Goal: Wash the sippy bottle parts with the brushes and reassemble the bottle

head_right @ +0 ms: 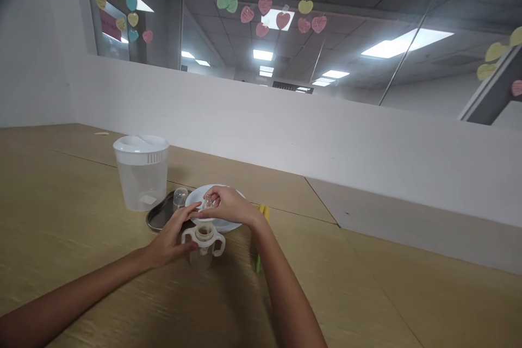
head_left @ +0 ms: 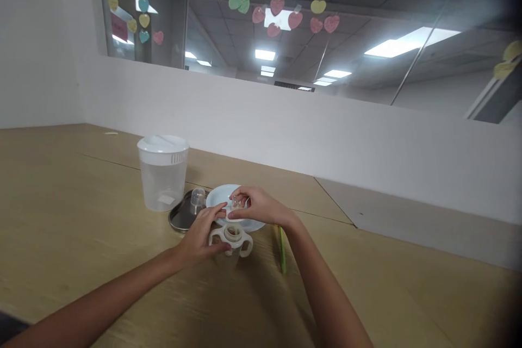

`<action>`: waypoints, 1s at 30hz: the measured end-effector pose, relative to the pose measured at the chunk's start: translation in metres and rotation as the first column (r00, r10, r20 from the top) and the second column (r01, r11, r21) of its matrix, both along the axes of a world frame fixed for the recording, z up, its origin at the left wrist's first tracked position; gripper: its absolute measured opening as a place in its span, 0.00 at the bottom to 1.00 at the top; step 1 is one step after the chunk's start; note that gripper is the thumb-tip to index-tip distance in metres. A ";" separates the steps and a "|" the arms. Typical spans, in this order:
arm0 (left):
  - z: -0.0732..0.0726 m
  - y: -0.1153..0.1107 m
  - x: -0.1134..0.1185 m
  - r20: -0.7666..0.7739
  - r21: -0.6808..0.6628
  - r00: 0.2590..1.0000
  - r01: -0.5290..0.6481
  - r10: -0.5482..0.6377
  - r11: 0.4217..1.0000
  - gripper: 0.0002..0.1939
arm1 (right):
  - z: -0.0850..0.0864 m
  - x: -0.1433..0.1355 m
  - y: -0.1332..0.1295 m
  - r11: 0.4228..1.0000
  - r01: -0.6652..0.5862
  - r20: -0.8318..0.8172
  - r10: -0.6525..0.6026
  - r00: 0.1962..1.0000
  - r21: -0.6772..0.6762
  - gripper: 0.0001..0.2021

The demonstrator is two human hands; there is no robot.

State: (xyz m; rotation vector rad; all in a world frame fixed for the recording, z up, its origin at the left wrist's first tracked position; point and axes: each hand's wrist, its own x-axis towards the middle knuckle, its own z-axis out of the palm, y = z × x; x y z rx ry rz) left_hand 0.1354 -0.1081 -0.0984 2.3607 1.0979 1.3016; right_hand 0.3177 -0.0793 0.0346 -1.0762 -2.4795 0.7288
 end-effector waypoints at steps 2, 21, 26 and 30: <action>0.000 -0.001 0.002 -0.028 0.017 1.000 -0.010 0.010 1.000 0.43 | -0.001 0.001 0.001 0.998 -0.026 0.009 0.026 1.000 -0.050 0.22; -0.006 -0.005 0.008 0.047 0.043 0.997 -0.064 0.062 0.997 0.25 | 0.011 -0.012 -0.034 0.954 0.077 0.383 -0.190 0.904 0.291 0.10; -0.004 -0.004 0.008 0.037 0.013 0.998 -0.056 0.055 0.998 0.24 | 0.013 -0.016 -0.040 0.897 0.121 0.458 -0.328 0.826 0.425 0.22; -0.002 -0.003 0.008 0.032 -0.014 0.998 -0.058 0.059 0.998 0.24 | 0.013 -0.007 -0.037 0.915 0.027 0.375 -0.192 0.907 0.403 0.13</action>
